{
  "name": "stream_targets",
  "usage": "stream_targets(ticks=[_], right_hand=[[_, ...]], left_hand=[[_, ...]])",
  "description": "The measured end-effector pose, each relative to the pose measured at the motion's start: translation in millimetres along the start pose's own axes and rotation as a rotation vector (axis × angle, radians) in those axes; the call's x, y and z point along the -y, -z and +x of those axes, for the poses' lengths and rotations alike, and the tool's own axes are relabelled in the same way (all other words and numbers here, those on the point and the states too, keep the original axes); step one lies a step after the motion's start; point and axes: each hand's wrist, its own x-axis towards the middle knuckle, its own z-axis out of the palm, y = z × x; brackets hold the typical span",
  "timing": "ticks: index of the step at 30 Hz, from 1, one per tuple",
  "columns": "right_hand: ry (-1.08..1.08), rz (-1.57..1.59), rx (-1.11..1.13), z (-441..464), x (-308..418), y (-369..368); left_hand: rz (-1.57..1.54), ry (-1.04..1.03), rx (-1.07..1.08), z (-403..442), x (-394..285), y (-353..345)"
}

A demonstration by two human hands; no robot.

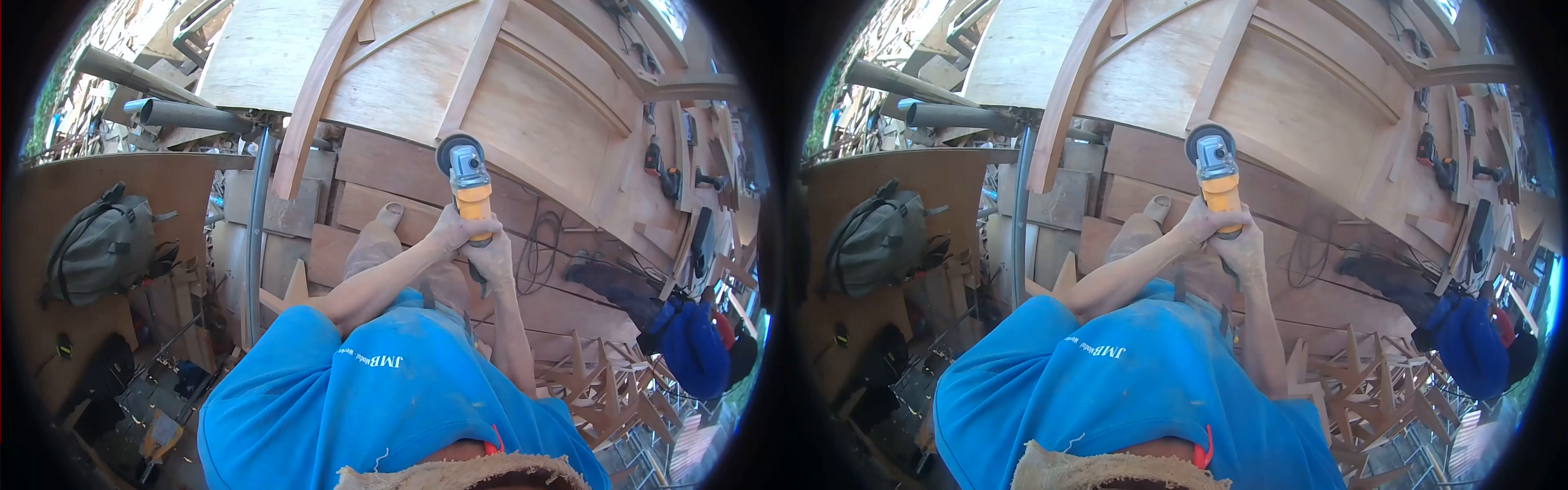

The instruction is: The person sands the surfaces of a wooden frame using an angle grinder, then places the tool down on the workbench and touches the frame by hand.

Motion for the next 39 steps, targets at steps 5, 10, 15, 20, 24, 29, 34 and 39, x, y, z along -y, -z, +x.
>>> stream_targets(ticks=[5, 10, 15, 20, 24, 29, 34, 39], right_hand=[[-0.038, 0.054, 0.024, 15.4, 12.1, -0.8], [-0.018, -0.012, 0.003, 3.8, 2.6, -7.5], [-0.112, 0.000, -0.006, 5.0, 17.4, 2.5], [-0.043, 0.048, 0.010, -5.2, 8.4, -10.1], [-0.087, 0.076, 0.043, 12.1, 22.1, -6.0], [-0.071, 0.047, -0.001, 10.0, 2.0, 19.6], [-0.109, 0.063, -0.042, -3.2, -23.4, 51.2], [-0.155, 0.081, -0.072, -18.0, -48.5, 89.4]], left_hand=[[0.081, 0.005, -0.042, 9.1, -17.4, 3.7], [0.076, -0.024, -0.012, -0.7, -11.1, 8.5], [0.067, 0.033, 0.008, 5.7, -15.4, -1.0], [0.045, 0.022, 0.007, -11.4, -10.0, 9.2], [0.088, 0.003, -0.028, -2.9, -28.9, 8.7], [0.094, 0.016, 0.029, 16.7, -9.0, -14.5], [0.100, 0.048, 0.043, 22.8, 11.5, -51.0], [0.085, 0.104, 0.121, 38.2, 44.7, -89.0]])
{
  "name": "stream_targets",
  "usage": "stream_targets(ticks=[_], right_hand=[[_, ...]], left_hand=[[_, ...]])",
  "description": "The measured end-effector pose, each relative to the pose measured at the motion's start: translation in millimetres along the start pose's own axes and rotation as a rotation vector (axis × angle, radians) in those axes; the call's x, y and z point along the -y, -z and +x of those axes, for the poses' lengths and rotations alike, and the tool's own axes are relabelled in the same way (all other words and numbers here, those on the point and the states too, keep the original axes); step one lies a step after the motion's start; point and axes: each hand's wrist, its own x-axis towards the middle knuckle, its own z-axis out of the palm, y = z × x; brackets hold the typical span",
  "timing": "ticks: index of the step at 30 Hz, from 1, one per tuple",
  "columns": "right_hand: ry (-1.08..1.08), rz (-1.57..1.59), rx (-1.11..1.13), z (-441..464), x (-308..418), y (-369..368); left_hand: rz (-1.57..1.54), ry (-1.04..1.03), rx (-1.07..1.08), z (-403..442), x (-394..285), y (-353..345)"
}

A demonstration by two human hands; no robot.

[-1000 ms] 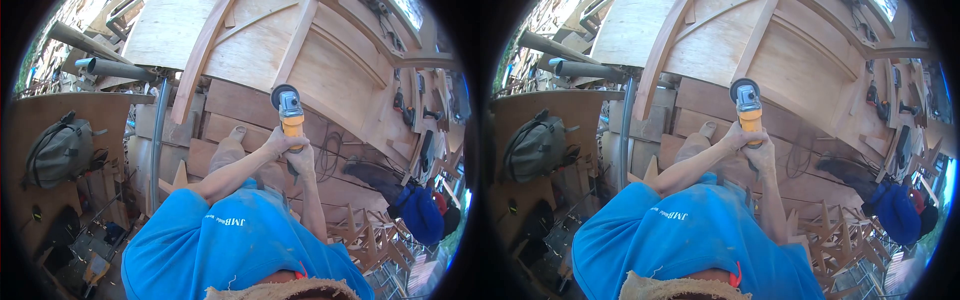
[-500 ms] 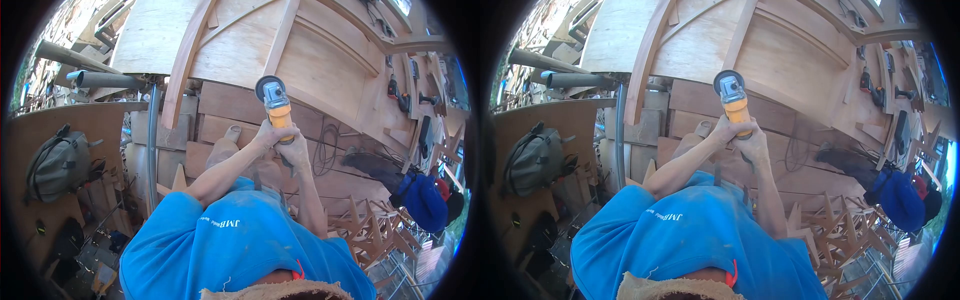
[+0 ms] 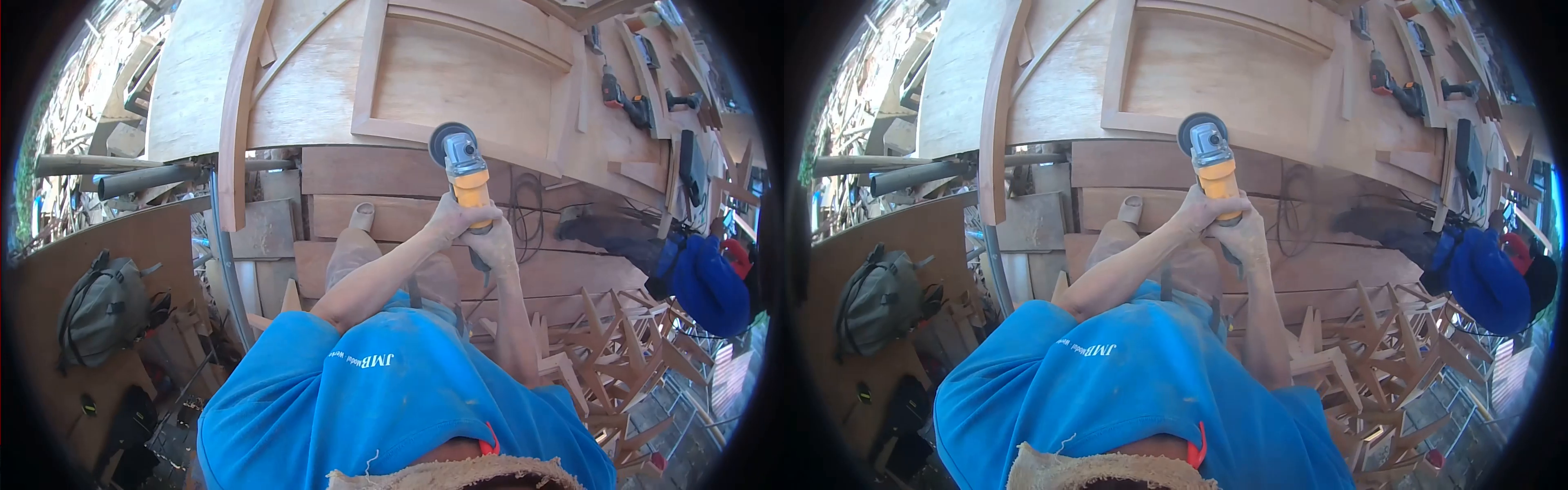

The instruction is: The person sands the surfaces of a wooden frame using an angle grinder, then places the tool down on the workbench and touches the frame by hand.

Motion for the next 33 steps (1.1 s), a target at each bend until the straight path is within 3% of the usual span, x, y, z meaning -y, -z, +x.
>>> stream_targets(ticks=[9, 18, 25, 31, 33], right_hand=[[-0.025, 0.037, -0.082, -11.4, -56.9, 84.3], [-0.024, 0.093, -0.129, -8.2, -122.3, 154.7], [0.003, 0.184, -0.163, -23.3, -152.6, 129.7], [-0.144, 0.291, -0.174, -17.5, -143.2, 136.1], [-0.032, 0.246, -0.191, -22.7, -155.3, 125.3]], left_hand=[[0.193, 0.001, 0.026, 32.8, 40.2, -85.9], [0.180, -0.006, 0.101, 74.9, 84.9, -152.3], [0.329, 0.097, 0.112, 66.9, 94.4, -145.6], [0.339, 0.165, 0.100, 72.7, 85.2, -149.3], [0.345, 0.157, 0.100, 63.8, 84.2, -150.8]])
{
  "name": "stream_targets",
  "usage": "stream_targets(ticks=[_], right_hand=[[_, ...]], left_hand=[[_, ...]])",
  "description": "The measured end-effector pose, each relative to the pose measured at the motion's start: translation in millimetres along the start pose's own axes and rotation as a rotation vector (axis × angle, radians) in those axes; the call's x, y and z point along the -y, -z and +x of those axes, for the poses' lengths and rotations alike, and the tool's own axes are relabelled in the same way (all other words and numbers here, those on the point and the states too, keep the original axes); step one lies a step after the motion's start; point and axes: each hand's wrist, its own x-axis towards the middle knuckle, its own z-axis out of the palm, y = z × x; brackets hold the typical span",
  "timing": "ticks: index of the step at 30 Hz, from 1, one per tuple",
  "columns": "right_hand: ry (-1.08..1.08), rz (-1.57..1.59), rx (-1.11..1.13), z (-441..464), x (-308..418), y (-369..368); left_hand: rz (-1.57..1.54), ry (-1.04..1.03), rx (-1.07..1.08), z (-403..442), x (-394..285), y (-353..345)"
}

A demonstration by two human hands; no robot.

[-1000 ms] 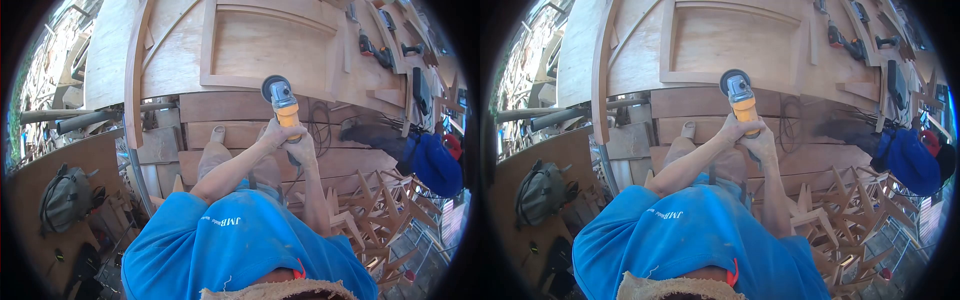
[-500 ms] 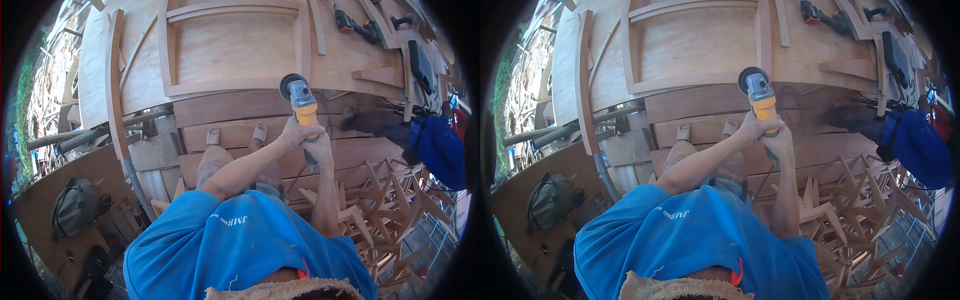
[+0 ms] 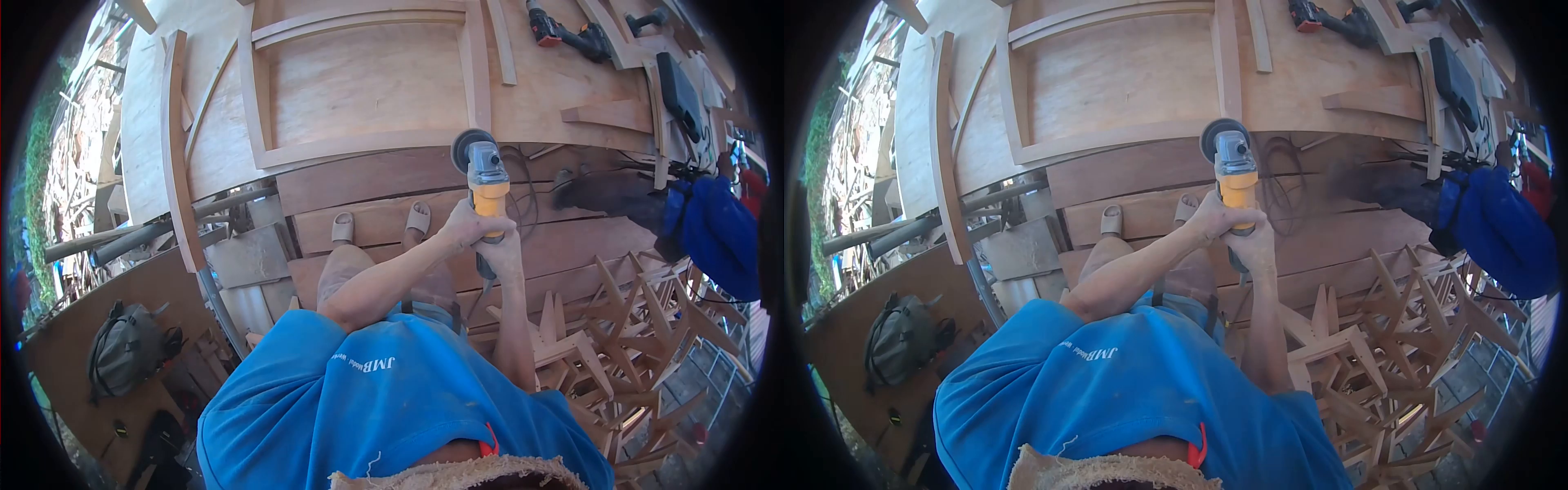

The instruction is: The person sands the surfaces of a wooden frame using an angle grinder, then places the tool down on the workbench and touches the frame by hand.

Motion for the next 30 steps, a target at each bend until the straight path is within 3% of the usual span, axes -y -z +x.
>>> stream_targets(ticks=[2, 9, 12, 17, 23, 26, 30], right_hand=[[0.088, -0.031, -0.035, -13.1, 13.0, -12.9], [-0.038, 0.047, -0.015, 1.2, 21.4, -9.5], [0.095, 0.010, -0.016, -8.5, 11.3, -18.4], [-0.019, -0.017, 0.008, -0.3, 20.0, -17.3], [0.024, -0.026, 0.005, 1.8, 27.4, -16.7], [-0.005, 0.040, 0.003, 10.6, 11.7, -7.9], [-0.010, 0.007, 0.033, -0.9, 17.0, -28.5]], left_hand=[[-0.022, -0.056, 0.020, -9.6, 9.0, 9.6], [0.129, -0.004, -0.009, 12.8, 7.0, 15.6], [0.081, -0.033, 0.013, 1.9, 10.4, 16.2], [0.111, 0.081, -0.027, -7.2, -20.8, 16.1], [-0.038, -0.066, 0.021, 1.1, 1.4, 21.0], [0.120, 0.044, 0.042, 15.4, -4.4, 14.2], [0.078, -0.062, -0.016, -6.6, 6.4, 28.9]])
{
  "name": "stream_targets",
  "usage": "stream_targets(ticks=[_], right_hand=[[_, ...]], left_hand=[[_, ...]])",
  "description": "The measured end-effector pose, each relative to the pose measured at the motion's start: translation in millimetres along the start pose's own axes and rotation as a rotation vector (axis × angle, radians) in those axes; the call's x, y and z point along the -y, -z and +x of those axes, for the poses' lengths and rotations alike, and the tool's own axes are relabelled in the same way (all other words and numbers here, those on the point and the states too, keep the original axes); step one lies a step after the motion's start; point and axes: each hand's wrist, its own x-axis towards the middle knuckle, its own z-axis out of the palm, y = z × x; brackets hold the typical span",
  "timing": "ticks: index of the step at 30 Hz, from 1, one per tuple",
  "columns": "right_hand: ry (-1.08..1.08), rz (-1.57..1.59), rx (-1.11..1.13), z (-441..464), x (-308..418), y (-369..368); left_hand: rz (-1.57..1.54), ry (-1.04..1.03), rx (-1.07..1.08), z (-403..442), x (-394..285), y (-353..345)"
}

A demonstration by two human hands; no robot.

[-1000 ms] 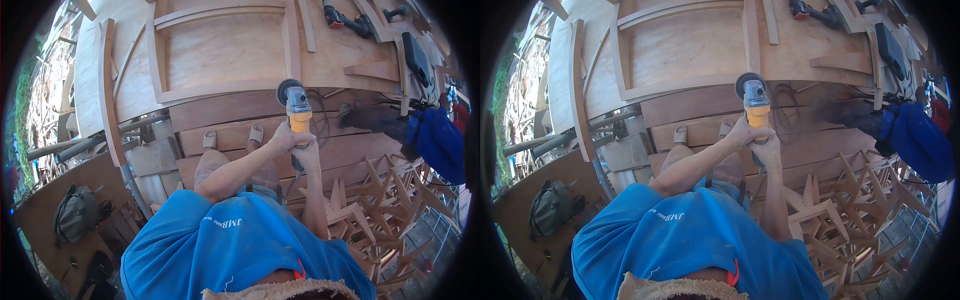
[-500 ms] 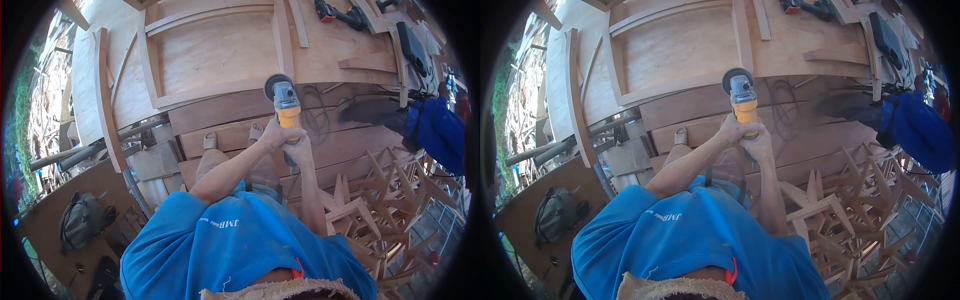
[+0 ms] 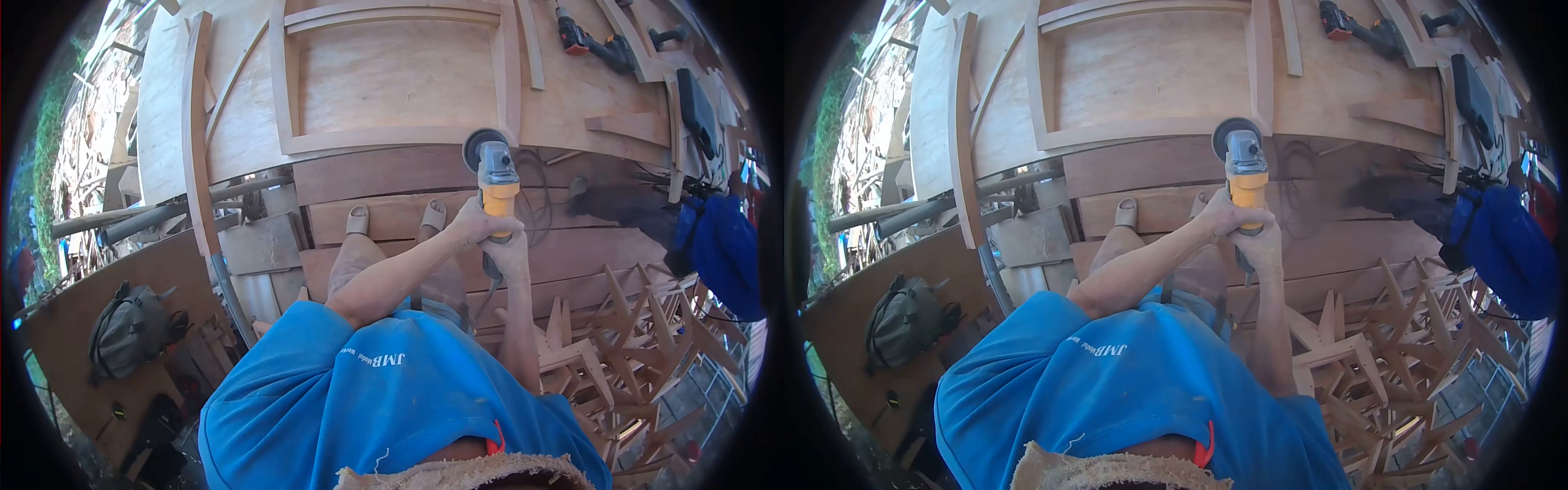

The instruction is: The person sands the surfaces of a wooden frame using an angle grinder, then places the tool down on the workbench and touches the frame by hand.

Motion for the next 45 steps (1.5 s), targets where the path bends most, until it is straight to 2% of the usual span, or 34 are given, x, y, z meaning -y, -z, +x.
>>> stream_targets(ticks=[4, 10, 13, 17, 21, 27, 33, 38, 41, 45], right_hand=[[0.057, -0.127, 0.035, -4.3, 26.2, -50.7], [-0.013, -0.141, 0.106, -9.2, 60.3, -130.2], [0.088, -0.163, 0.112, -10.9, 74.7, -175.2], [0.077, -0.199, 0.211, -14.7, 114.7, -232.2], [0.208, -0.171, 0.262, -10.3, 109.0, -258.9], [0.157, -0.143, 0.217, -10.3, 110.3, -229.1], [0.087, -0.163, 0.106, -11.1, 83.8, -156.0], [0.021, -0.128, 0.080, -14.0, 70.5, -92.1], [0.098, -0.161, 0.064, -3.7, 37.9, -57.9], [0.063, -0.127, 0.039, -0.8, 28.7, -19.4]], left_hand=[[-0.133, 0.008, -0.020, -30.9, -10.1, 52.3], [-0.215, -0.019, -0.069, -74.3, -16.4, 126.3], [-0.194, -0.048, -0.126, -99.0, -21.3, 169.2], [-0.304, -0.082, -0.215, -128.1, -23.4, 225.4], [-0.401, -0.111, -0.228, -145.2, -16.6, 251.6], [-0.336, -0.087, -0.178, -124.6, -16.6, 226.4], [-0.195, -0.072, -0.098, -88.3, -20.6, 157.0], [-0.247, -0.035, -0.035, -62.5, -15.6, 93.2], [-0.226, -0.025, -0.014, -42.9, -9.0, 62.8], [-0.234, -0.055, 0.027, -20.0, -3.8, 25.8]])
